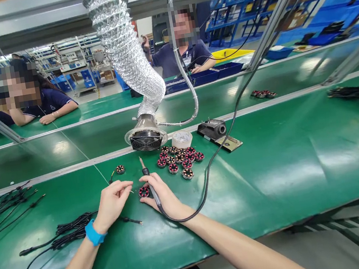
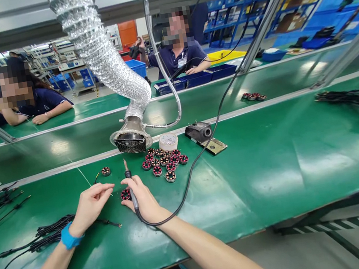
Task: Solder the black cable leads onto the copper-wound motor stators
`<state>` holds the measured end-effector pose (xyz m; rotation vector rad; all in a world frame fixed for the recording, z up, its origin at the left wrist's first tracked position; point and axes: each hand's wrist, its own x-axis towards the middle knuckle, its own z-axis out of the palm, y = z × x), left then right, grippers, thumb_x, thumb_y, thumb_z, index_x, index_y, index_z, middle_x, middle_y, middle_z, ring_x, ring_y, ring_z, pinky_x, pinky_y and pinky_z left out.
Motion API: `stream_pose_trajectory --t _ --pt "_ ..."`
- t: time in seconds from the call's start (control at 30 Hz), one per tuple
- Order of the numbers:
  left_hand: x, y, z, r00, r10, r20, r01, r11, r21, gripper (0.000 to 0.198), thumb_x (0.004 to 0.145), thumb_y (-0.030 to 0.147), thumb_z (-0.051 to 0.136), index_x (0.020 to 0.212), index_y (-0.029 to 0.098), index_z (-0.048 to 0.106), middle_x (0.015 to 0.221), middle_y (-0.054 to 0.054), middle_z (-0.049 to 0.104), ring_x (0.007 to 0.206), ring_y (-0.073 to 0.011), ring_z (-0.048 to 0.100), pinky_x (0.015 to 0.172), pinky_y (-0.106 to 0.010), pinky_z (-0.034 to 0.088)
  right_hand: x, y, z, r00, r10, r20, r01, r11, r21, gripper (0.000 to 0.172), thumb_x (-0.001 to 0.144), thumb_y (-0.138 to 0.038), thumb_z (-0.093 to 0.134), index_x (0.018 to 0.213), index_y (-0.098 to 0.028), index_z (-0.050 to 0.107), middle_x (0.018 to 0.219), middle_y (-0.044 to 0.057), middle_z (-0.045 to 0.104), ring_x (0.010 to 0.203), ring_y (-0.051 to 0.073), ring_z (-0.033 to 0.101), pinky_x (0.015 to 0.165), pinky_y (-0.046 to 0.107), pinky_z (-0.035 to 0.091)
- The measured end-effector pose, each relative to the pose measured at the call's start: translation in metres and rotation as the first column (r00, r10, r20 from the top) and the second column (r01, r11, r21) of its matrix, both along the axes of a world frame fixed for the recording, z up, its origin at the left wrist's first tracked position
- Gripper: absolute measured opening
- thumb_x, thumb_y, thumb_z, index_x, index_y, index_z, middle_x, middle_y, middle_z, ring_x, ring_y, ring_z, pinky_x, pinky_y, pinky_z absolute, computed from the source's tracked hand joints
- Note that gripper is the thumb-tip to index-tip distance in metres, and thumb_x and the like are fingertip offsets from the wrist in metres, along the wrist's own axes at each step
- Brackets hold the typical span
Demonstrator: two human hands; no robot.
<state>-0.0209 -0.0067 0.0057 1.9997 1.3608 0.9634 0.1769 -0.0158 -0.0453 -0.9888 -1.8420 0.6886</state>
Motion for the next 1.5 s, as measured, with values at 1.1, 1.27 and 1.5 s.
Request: stream_pose_trajectory --t 1.1,1.27,1.5 --pt "0.012 0.007 -0.009 0.999 0.019 -0.037 -0.024 0.988 -0.154 0.029 0.085 0.042 0.058 0.075 0.017 0.068 0.074 -0.003 0.065 0.068 -0.0164 0.057 0.063 -0.027 0.042 -0.003 0.001 -0.003 0.995 0.068 -0.079 -0.069 0.998 -0.009 0.057 0.077 -0.003 0.072 0.123 -0.027 0.049 0.115 0.003 0.048 0.095 0.016 0.062 0.091 0.033 0.053" --pt "0.014 0.004 -0.006 1.0 -0.012 -0.009 0.009 0.965 -0.261 0.032 0.084 0.045 0.058 0.076 0.016 0.069 0.076 -0.004 0.069 0.072 -0.0189 0.061 0.067 -0.028 0.044 -0.003 0.002 -0.003 0.992 0.072 -0.103 -0.073 0.997 -0.005 0.056 0.078 -0.003 0.072 0.123 -0.026 0.049 0.116 0.003 0.048 0.096 0.015 0.064 0.091 0.032 0.053" --pt "-0.007 0.002 0.02 0.999 0.003 -0.052 -0.014 0.974 -0.225 0.047 0.094 0.05 0.045 0.073 0.017 0.072 0.07 -0.003 0.067 0.065 -0.0163 0.057 0.061 -0.027 0.04 -0.001 0.002 0.0 0.994 0.076 -0.073 -0.074 0.997 0.023 0.055 0.079 -0.005 0.072 0.124 -0.026 0.049 0.115 0.004 0.049 0.098 0.017 0.063 0.092 0.034 0.053"
